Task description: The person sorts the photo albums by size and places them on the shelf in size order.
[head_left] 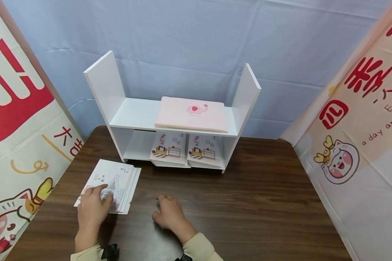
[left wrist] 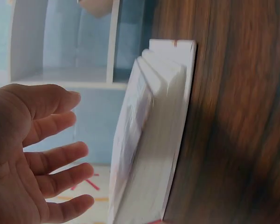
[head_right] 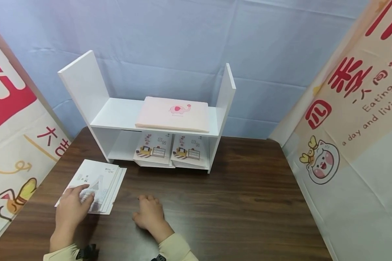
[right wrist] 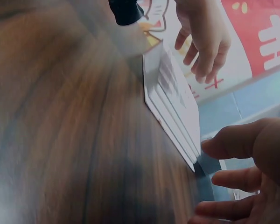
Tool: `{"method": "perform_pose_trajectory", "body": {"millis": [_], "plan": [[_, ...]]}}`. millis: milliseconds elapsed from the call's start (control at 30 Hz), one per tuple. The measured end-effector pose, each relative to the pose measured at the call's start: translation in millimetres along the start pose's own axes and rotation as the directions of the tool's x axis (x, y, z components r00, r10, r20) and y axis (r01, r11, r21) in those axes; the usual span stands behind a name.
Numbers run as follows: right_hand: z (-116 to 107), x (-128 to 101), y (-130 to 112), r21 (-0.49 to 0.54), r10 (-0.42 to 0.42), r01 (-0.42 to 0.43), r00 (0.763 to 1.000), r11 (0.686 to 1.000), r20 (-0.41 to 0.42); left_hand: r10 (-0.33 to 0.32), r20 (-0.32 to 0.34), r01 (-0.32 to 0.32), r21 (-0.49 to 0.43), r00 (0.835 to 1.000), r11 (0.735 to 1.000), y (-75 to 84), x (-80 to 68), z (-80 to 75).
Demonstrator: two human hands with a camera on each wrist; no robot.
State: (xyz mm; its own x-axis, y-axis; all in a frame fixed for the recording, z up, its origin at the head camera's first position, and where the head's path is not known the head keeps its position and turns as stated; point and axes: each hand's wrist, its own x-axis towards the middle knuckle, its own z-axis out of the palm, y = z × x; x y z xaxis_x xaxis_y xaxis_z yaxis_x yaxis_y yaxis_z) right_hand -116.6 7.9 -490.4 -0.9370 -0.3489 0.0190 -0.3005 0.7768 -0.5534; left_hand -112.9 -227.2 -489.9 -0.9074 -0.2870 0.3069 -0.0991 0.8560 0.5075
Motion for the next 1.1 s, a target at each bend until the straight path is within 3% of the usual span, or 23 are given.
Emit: {"method": "perform_pose_trajectory", "body": {"millis": [167,300,500,700,800,933,1000,1100], "plan": [[7,3,-8,0.089,-0.033,0.032,0.999,0.995,0.006,-0.044,0.003,0.044,-0.002,0.999,0.999,-8.2,1.3,-5.3],[14,5,-12,0.216,-0.042,0.039,0.999,0.976,0.013,-0.103,0.019,0.103,-0.004,0.995,0.995,-17.2,1.6,-8.9],[26,9,-13,0.431,-0.024,0.007,0.999,0.903,0.035,-0.184,0.053,0.184,-0.006,0.982,0.983,-33.3,3.6,-13.2],[33,16,-12,0.546,-0.012,-0.043,0.995,0.837,0.097,-0.197,0.028,0.198,-0.027,0.98,0.98,-45.6,4.9,-14.7],[37,20,-11,0.614,-0.016,-0.059,0.993,0.787,0.116,-0.201,0.028,0.202,-0.062,0.979,0.977,-54.5,6.6,-12.6],[40,22,-13,0.73,-0.005,-0.12,0.986,0.673,0.167,-0.243,0.049,0.248,-0.136,0.969,0.959,-65.6,9.6,-10.8],[41,23,-15,0.773,0.005,-0.157,0.981,0.614,0.196,-0.284,0.073,0.293,-0.168,0.956,0.941,-69.8,10.7,-10.3],[43,24,-18,0.821,0.032,-0.221,0.97,0.527,0.241,-0.365,0.116,0.382,-0.218,0.924,0.898,-75.4,11.8,-9.9]]}}
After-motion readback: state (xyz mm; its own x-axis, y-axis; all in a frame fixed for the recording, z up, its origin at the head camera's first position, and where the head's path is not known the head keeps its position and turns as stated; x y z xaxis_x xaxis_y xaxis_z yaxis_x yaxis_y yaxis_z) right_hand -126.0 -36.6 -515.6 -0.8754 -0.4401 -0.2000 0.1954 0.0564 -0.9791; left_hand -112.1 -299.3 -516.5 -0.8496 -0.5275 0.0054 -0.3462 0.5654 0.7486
